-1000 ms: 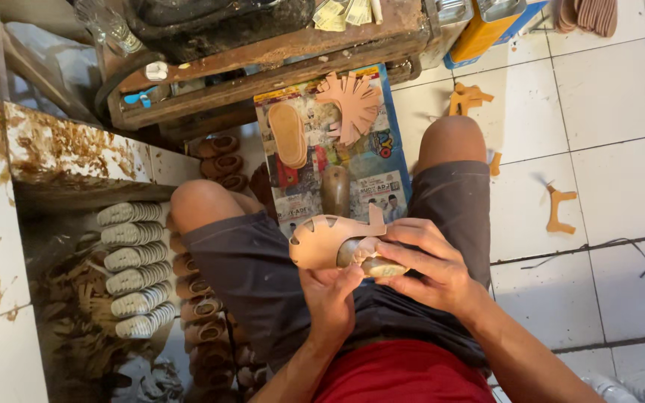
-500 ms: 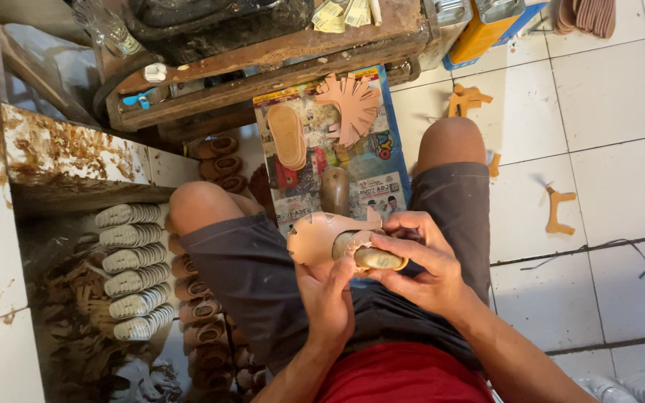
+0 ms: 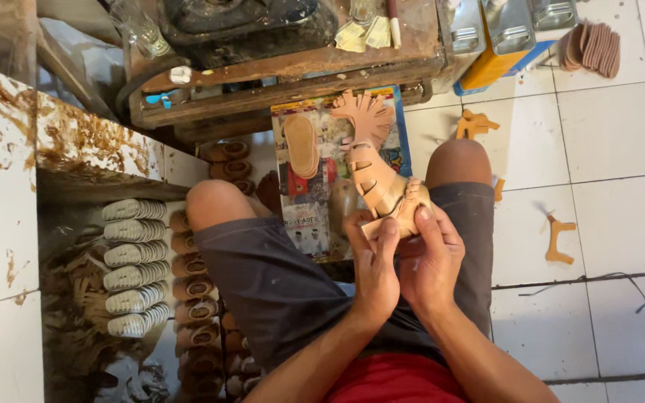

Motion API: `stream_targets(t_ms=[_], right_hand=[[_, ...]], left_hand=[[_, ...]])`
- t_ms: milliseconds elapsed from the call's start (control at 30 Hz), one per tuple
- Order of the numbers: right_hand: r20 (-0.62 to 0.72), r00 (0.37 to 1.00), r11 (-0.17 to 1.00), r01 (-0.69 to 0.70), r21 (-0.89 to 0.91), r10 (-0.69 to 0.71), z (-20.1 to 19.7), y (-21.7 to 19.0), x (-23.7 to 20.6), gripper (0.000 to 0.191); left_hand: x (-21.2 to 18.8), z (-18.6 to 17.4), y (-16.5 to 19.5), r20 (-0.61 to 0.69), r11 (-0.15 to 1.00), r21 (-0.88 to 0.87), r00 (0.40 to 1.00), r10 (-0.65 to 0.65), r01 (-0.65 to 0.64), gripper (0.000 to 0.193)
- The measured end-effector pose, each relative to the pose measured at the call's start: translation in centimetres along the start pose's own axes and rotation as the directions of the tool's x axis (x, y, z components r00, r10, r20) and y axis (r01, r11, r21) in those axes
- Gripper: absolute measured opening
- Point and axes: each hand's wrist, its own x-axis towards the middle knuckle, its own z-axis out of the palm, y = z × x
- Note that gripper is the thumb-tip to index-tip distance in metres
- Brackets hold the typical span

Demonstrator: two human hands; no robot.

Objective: The person assembles wooden slippers by hand. They pick up a sole and a star-shaped upper, press them together, and then attach a small heel piece to the back of the sole. The finished slippers are placed on a nearby shelf.

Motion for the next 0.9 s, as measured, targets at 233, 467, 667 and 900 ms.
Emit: stream_targets(t_ms=[233, 467, 667, 900], right_hand=[[0.108, 0.989, 0.988, 0.09, 0.127, -0.104, -0.2, 0.5, -0.6, 0.018], [0.141, 0.987, 0.996, 0.078, 0.047, -0.084, -0.1, 1.1, -0.7, 0.017], [0.647, 0.71, 0.301, 0.704, -0.643, -0.28, 0.4, -1.2, -0.4, 0.024], [0.954, 0.266, 0.299, 0.908, -0.295, 0.135, 9.3, 1.4, 2.9, 0.033]], left_hand=[[-0.1, 1.1, 1.4, 0.014, 0.91, -0.413, 1.0, -0.023, 0.027, 0.033], [1.2, 0.2, 2.9, -0.004, 0.953, -0.287, 0.995, 0.098, -0.095, 0.03], [4.6, -9.2, 8.8, 0.185, 0.954, 0.292, 0.983, 0.021, -0.075, 0.027], [6.7, -16.6, 15.7, 0.35, 0.697, 0.706, 0.918, -0.184, -0.129, 0.019]])
